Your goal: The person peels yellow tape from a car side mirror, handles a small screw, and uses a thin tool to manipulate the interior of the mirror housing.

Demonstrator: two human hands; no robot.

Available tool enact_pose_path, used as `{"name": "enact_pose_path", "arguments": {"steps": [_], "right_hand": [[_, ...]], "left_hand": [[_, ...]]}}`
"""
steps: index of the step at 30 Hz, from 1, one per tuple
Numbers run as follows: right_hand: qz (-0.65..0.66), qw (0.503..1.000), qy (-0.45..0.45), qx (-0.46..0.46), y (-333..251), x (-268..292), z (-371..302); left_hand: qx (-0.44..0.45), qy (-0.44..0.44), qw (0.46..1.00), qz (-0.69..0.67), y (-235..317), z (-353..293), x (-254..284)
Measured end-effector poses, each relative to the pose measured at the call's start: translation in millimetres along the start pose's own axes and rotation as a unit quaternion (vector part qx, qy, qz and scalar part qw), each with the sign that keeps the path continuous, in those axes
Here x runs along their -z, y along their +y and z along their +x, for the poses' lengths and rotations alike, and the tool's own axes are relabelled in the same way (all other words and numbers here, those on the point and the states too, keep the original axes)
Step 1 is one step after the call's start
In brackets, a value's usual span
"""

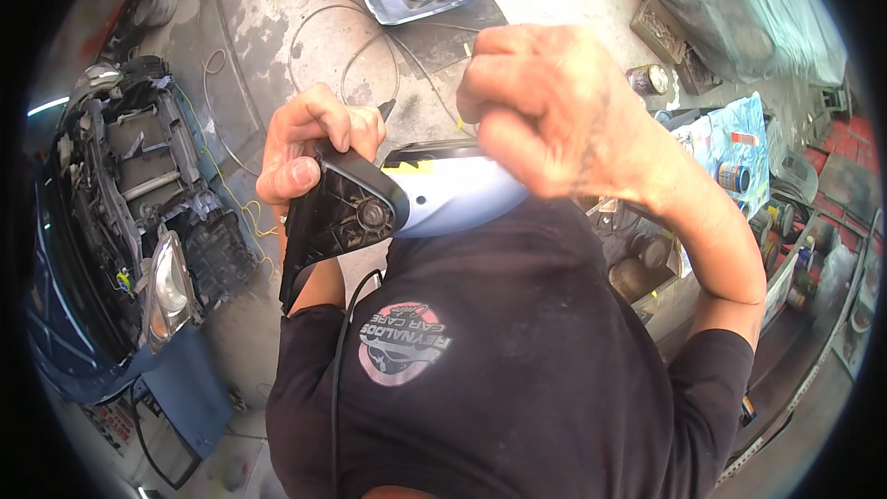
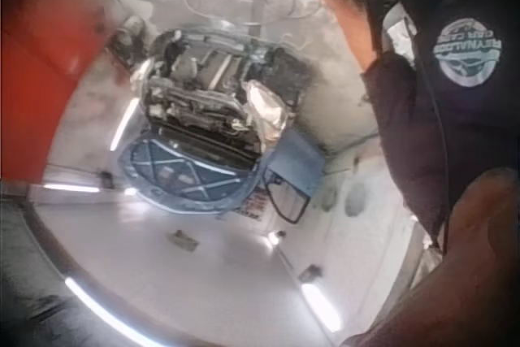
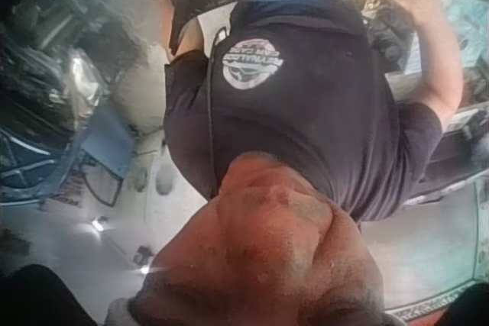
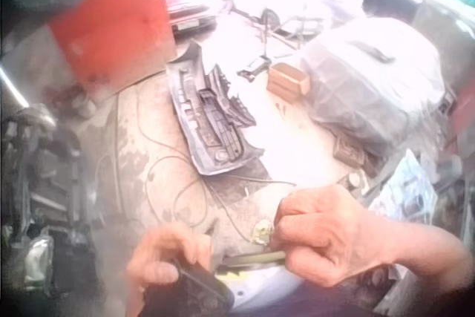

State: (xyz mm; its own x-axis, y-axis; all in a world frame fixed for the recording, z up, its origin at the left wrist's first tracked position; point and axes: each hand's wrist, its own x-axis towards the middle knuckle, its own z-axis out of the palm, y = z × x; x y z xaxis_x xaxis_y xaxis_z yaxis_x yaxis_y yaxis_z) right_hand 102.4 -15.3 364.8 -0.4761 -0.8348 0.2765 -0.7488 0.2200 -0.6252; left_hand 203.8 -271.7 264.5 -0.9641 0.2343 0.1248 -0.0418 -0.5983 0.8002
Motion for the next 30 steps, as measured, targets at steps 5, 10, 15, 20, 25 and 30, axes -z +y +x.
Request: {"name": "enact_pose_path", "arguments": {"steps": [5, 10, 15, 20, 25, 30], "right_hand": [[-0.035, 0.993, -0.109, 0.035, -6, 0, 1], [-0.069, 0.981, -0.114, 0.139, -1, -12, 2], [-0.132, 0.962, -0.146, 0.191, 1, -10, 7], [-0.172, 0.945, -0.17, 0.22, -2, -12, 9], [-0.191, 0.932, -0.206, 0.231, -8, -12, 11], [-0.176, 0.936, -0.181, 0.245, -7, -19, 13]], "left_hand": [[0.022, 0.02, 0.999, 0.027, 1, 3, -4], [0.047, 0.001, 0.999, 0.021, -1, 9, 2], [0.064, -0.033, 0.997, -0.004, -2, 12, 8], [0.083, -0.036, 0.996, -0.024, -6, 14, 11], [0.084, -0.035, 0.995, -0.038, -10, 16, 8], [0.101, -0.07, 0.99, -0.07, -11, 18, 13]]}}
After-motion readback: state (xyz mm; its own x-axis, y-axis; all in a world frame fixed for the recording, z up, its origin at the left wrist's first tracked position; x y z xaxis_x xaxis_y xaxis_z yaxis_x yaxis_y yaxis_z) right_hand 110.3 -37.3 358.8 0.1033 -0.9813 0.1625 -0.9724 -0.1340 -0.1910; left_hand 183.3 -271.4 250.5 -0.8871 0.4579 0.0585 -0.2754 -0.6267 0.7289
